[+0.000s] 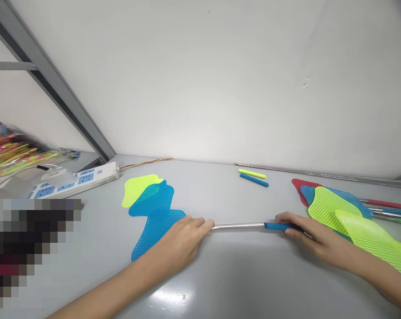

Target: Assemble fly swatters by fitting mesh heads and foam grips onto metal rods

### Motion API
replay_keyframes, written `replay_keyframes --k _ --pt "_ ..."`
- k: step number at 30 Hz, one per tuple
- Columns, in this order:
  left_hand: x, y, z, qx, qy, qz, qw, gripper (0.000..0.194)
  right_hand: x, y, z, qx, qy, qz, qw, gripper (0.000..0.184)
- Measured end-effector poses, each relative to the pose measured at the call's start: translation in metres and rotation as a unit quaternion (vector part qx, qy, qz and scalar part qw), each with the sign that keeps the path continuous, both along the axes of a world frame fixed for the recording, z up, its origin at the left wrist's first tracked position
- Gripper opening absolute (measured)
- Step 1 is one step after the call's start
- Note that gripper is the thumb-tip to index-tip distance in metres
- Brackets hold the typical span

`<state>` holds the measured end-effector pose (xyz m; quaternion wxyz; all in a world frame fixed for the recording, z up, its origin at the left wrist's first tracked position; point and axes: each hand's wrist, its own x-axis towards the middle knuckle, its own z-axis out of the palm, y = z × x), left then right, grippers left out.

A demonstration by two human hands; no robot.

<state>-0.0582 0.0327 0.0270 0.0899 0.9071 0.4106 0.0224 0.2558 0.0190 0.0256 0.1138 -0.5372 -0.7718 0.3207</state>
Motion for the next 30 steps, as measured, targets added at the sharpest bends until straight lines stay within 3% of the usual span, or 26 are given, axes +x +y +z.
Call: replay_keyframes --k 12,25,30 --pt "-0.0015 -0.0052 -0.0042 0.019 -0.029 0.001 0.999 0.02 -0.0074 -0.0026 0.0073 0.008 0.013 -0.015 1.0 0.031" --pt "-0.0012 -0.0047 -0.0054 -0.022 -0.022 -0.005 1.0 0.017 -0.0047 -0.0079 0.0069 0.009 -0.038 -0.043 0.998 0.036" --pt "-0.0016 -0.0037 -0.0032 -0.022 -0.017 -0.009 1.0 0.017 -0.0058 -0.0054 0.0048 0.014 -0.028 -0.019 0.999 0.034"
